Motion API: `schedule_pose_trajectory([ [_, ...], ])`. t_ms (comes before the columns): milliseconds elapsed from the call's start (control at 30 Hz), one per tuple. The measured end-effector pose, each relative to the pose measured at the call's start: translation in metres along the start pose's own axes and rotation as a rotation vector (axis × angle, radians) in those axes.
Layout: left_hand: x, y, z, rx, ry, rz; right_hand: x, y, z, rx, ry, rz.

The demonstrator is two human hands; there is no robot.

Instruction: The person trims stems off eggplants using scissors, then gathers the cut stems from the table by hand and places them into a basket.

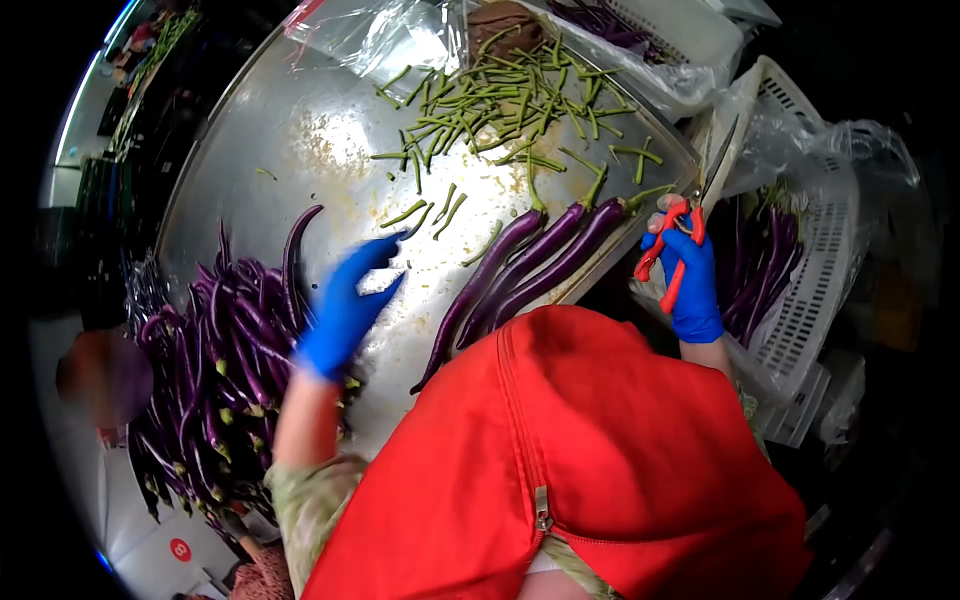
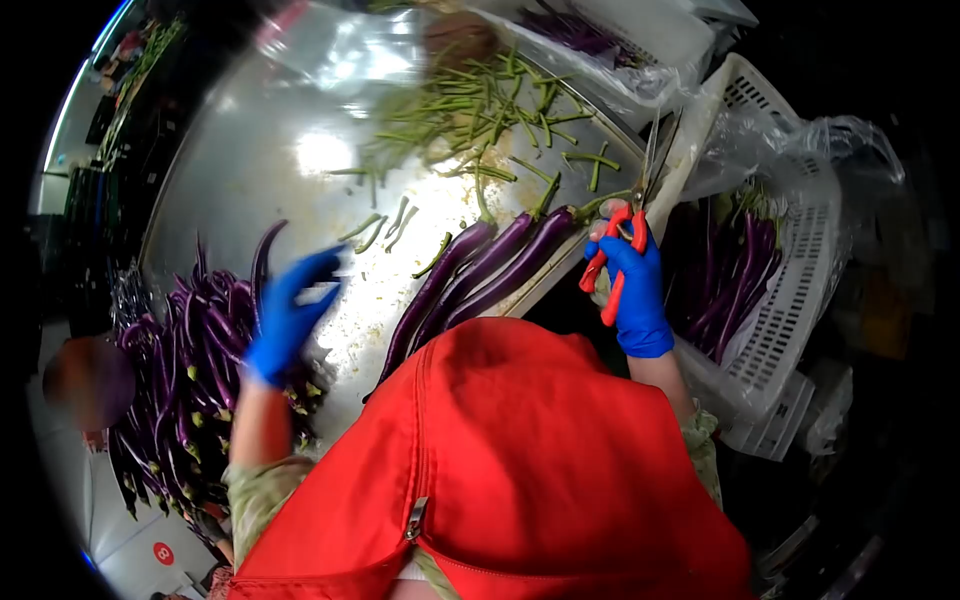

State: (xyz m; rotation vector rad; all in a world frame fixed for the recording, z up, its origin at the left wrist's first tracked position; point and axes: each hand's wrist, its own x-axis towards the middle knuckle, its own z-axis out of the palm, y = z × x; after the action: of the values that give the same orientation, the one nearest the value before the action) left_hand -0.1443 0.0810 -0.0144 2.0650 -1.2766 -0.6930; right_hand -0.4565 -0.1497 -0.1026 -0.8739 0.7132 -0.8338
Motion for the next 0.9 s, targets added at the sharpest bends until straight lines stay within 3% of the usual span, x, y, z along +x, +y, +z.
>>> schedule_pose_trajectory([
  [33, 0.018, 0.003, 0.040, -0.029, -0.088, -0.089, -0.006, -0.009, 0.008, -0.059, 0.030, 0.008],
  [100, 0.042, 0.005, 0.103, 0.310, -0.194, 0.016, -0.017, -0.009, 0.001, -0.068, 0.065, 0.026],
  [133, 0.054, 0.016, 0.119, 0.459, -0.251, -0.086, -0.025, -0.009, 0.003, -0.055, 0.073, 0.045],
  [233, 0.063, 0.003, 0.151, 0.589, -0.164, -0.198, -0.036, -0.005, 0.006, -0.125, 0.072, 0.093],
  [300, 0.066, -0.012, 0.144, 0.441, -0.110, -0.084, -0.037, -0.003, 0.015, -0.178, 0.108, 0.137],
  [367, 0.074, -0.004, 0.129, 0.484, -0.148, -0.163, -0.034, 0.000, 0.018, -0.204, 0.053, 0.307],
  [433, 0.081, -0.016, 0.129, 0.482, 0.109, -0.025, -0.026, 0.023, 0.016, -0.197, 0.024, 0.361],
  [467, 0.084, -0.003, 0.125, 0.395, 0.163, 0.082, -0.021, 0.042, 0.012, -0.186, 0.011, 0.327],
  [500, 0.093, 0.014, 0.126, 0.325, 0.034, -0.037, -0.019, 0.045, 0.021, -0.125, 0.069, 0.341],
  [633, 0.116, 0.028, 0.148, 0.128, -0.442, -0.104, -0.005, 0.059, 0.024, 0.040, 0.094, 0.476],
  [700, 0.125, 0.008, 0.165, 0.010, -0.506, -0.202, 0.001, 0.069, 0.017, 0.142, 0.060, 0.476],
  [767, 0.118, 0.008, 0.164, -0.256, -0.437, -0.250, 0.006, 0.077, 0.009, 0.291, -0.003, 0.451],
  [900, 0.105, 0.003, 0.144, -0.779, -0.360, -0.322, 0.007, 0.071, 0.039, 0.260, -0.030, 0.330],
])
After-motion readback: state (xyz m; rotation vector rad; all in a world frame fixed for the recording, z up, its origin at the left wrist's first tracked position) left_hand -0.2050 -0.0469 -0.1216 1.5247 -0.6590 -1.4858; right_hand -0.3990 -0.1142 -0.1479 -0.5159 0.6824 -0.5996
